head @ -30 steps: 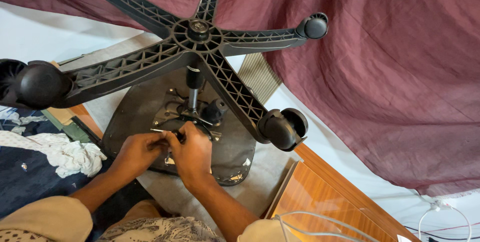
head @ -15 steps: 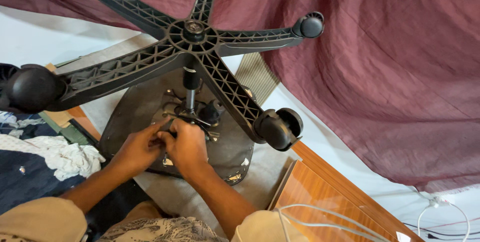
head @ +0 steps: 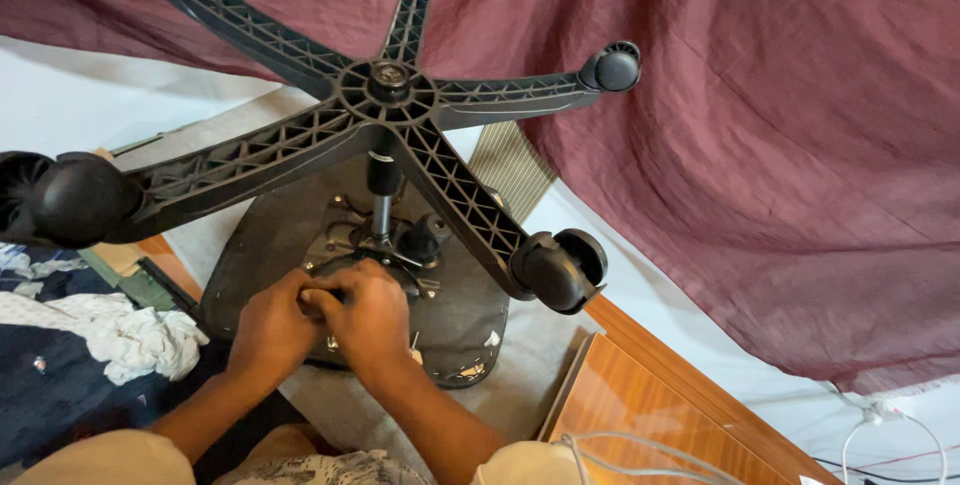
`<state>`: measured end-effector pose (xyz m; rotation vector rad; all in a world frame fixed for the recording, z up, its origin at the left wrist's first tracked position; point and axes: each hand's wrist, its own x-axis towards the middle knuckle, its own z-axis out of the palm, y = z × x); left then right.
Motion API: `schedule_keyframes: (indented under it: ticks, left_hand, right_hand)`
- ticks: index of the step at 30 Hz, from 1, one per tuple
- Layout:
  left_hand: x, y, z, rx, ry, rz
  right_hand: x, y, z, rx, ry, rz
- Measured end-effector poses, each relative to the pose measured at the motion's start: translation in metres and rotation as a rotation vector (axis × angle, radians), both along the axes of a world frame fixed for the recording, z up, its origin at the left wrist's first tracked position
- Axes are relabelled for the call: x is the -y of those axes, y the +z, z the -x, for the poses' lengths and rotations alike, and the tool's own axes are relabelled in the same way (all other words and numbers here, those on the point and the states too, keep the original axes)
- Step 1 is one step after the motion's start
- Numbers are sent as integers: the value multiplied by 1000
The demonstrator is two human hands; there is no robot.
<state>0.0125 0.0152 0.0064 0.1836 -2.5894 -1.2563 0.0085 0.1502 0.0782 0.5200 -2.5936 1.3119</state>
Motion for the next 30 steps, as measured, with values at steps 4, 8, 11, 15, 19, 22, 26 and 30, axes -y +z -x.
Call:
schedule_keyframes:
  ticks: [4, 8, 11, 15, 19, 22, 26, 30]
  left_hand:
    - [0, 1, -1, -203, -185, -179]
    - [3, 5, 0, -56, -173, -351]
    - [0, 8, -2, -36, -23, -226]
    - [-10, 11, 0, -23, -23, -147]
    - [-16, 8, -1, 0, -100, -217]
    - [-23, 4, -2, -52, -179, -335]
    - [-27, 3, -4, 8, -65, -313]
    - [-26, 8, 0, 112, 87, -7]
  right_hand:
    - [-1, -2, 2, -18, 33, 134]
    - [-3, -1, 0, 81, 94, 248]
    - [-2, 0, -6, -146, 43, 148]
    - [-2, 0, -5, -76, -76, 120]
    - [-15, -6, -4, 60, 15, 187]
    - [-24, -10, -5, 41, 77, 224]
    - [-28, -9, -7, -348, 115, 193]
    - [-26, -5, -6, -150, 48, 164]
